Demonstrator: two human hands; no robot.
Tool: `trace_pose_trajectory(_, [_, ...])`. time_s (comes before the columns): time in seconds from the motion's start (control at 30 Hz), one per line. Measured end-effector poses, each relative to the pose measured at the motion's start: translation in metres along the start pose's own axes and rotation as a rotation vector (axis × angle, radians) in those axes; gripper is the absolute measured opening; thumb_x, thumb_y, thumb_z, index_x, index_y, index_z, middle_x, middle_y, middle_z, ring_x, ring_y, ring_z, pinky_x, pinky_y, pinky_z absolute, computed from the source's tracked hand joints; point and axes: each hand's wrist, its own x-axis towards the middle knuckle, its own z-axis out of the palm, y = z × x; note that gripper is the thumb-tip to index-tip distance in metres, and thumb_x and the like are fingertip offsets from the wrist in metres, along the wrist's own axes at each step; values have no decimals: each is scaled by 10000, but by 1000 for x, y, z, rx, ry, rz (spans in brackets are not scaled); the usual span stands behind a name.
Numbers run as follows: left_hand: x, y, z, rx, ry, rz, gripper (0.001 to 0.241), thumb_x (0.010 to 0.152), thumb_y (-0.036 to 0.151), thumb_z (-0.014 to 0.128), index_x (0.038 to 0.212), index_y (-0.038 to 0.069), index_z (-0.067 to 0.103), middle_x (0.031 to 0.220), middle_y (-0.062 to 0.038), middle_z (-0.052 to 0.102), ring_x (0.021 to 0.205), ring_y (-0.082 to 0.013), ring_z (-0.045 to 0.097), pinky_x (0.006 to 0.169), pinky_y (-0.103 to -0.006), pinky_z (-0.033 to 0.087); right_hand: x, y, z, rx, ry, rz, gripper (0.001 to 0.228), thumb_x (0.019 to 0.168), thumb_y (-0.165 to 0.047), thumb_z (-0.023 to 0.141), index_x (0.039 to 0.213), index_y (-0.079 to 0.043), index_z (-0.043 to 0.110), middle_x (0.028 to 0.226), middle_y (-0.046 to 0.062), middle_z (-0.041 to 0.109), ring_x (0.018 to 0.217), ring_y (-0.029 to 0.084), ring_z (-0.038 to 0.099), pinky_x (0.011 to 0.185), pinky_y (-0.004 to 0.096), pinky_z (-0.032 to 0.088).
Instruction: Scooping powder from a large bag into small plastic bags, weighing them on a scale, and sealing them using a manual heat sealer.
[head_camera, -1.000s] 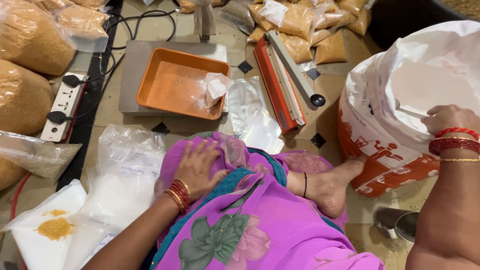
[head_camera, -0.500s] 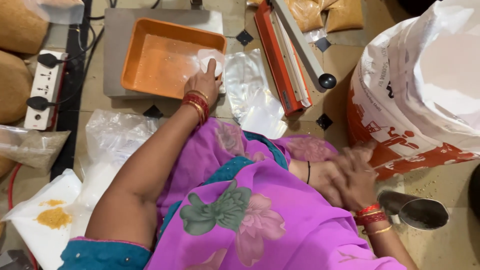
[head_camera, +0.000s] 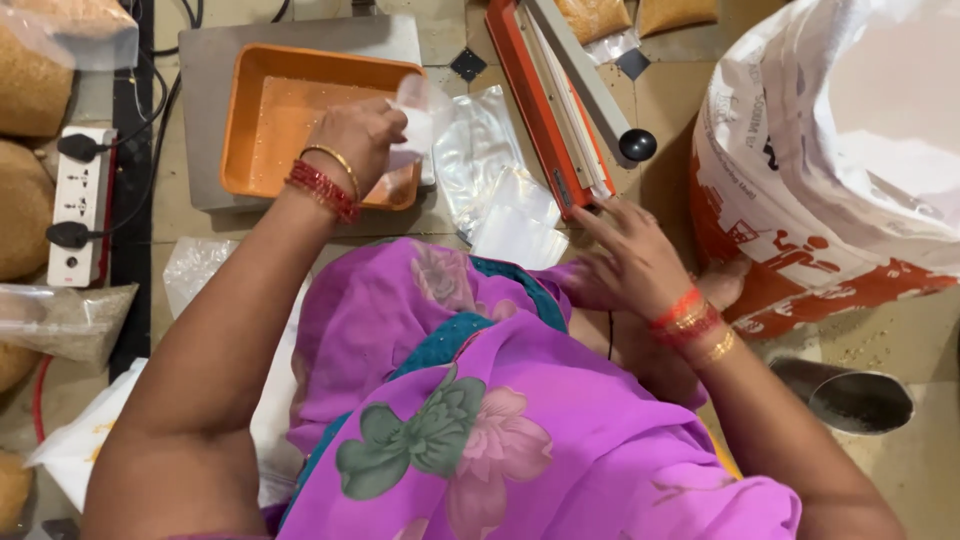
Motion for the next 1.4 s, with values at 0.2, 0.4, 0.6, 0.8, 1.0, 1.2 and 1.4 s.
trace_pose_trajectory(0.2, [-1, 49, 7, -71, -81, 267, 75, 868, 174, 711, 858, 99, 712, 872, -100, 686, 868, -314, 684, 749, -433, 551, 85, -31, 1, 54, 36, -230, 653, 814, -136, 774, 1438, -182, 586, 1416, 182, 555, 1245, 397, 555, 1017, 456, 491])
trace_pose_trajectory(0.4, [9, 50, 82, -127, -121, 207, 116, 911, 201, 704, 832, 116, 718, 892, -72, 713, 894, -302, 692, 760, -442, 551, 79, 23, 46, -106, -45, -155, 94, 907, -292, 772, 913, -199, 753, 980, 11, 675, 896, 276, 665, 724, 435, 532])
trace_pose_trajectory(0.6, [42, 59, 166, -90, -590, -146, 155, 870, 337, 747, 938, 207, 794, 1008, -143, 720, 929, -352, 674, 795, -474, 548, 60, 79, 130, -128, -81, -11, 75, 874, -275, 760, 862, -204, 783, 889, 36, 663, 839, 284, 673, 651, 455, 537])
trace_pose_trajectory(0.8, [50, 49, 200, -154, -470, -114, 148, 916, 287, 753, 900, 150, 806, 1017, -118, 754, 1000, -350, 695, 852, -455, 561, 70, 97, 141, 51, -35, 21, 123, 888, -247, 771, 870, -125, 776, 982, 56, 694, 901, 288, 695, 756, 442, 567])
trace_pose_trajectory(1.0, [57, 42, 221, -742, -293, -259, 50, 746, 81, 838, 774, 87, 797, 980, -50, 767, 895, -232, 737, 816, -358, 585, 75, 114, 148, 339, -144, 337, 141, 868, -213, 767, 894, -76, 785, 889, 66, 730, 778, 217, 727, 719, 362, 590])
trace_pose_trajectory(1.2, [86, 44, 222, -1153, -333, -582, 212, 812, -74, 751, 972, 48, 683, 808, -42, 779, 810, -140, 787, 735, -280, 664, 83, 114, 136, 576, -53, 614, 146, 834, -161, 809, 855, -61, 704, 752, 42, 717, 654, 126, 681, 600, 319, 561])
trace_pose_trajectory(1.4, [117, 78, 243, -1116, -130, -716, 494, 835, -22, 752, 1273, 115, 570, 912, -58, 800, 910, -169, 796, 809, -309, 636, 77, 151, 152, 709, 186, 620, 273, 780, -65, 859, 888, -33, 611, 731, 25, 671, 668, 108, 649, 603, 270, 542])
